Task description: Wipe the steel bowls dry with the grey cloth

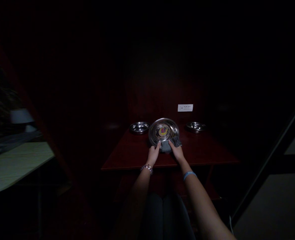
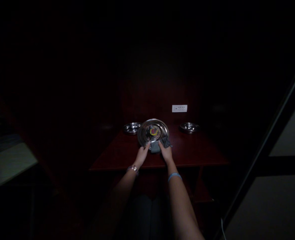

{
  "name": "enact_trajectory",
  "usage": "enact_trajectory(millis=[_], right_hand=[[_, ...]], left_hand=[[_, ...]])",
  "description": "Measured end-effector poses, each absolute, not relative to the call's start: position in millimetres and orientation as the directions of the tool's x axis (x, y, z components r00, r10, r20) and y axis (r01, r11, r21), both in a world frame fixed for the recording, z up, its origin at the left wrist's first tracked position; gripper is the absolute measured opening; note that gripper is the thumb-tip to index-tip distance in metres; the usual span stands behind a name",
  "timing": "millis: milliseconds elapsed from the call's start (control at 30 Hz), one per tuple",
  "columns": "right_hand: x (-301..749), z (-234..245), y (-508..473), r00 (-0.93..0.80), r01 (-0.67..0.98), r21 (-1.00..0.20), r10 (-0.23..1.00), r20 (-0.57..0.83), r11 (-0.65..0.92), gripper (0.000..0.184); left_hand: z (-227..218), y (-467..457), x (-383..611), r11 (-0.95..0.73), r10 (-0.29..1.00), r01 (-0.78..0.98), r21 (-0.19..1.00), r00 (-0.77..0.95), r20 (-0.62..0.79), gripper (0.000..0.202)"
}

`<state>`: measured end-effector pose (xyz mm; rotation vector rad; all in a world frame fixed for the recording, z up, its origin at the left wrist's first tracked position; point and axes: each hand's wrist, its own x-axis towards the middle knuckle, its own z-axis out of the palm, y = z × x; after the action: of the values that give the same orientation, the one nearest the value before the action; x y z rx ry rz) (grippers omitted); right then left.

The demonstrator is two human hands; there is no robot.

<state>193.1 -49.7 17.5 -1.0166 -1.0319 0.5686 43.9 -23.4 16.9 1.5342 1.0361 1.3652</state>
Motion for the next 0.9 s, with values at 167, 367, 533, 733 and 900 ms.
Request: enact_trajectory(millis=[167, 367, 533, 733, 900], right_hand=[[193, 16, -49, 0.416, 0.058, -0.898, 0.807, 0.420, 0.437, 0.051], [195, 12, -44, 0.417, 0.047, -0.892, 0.803, 0.426, 0.449, 0.050], [197, 10, -41, 0.449, 0.052, -0.904, 0.799, 0.401, 0.424, 0.052], [198, 11, -42, 0.457, 0.033, -0.917, 0.810, 0.367, 0.397, 0.053], [197, 13, -46, 0.470, 0.018, -0.918, 0.807, 0.358, 0.397, 0.052]], left_hand=[[18, -23, 44, -0.285, 0.958, 0.108, 0.952, 0.051, 0.281, 0.040], [21, -24, 42, -0.328, 0.940, 0.014, 0.945, 0.104, 0.325, 0.030], [24, -26, 42, -0.378, 0.913, -0.053, 0.924, 0.141, 0.382, 0.031], [22, -28, 42, -0.390, 0.912, -0.050, 0.920, 0.118, 0.393, 0.032], [14, -23, 43, -0.394, 0.912, -0.058, 0.917, 0.097, 0.398, 0.036]])
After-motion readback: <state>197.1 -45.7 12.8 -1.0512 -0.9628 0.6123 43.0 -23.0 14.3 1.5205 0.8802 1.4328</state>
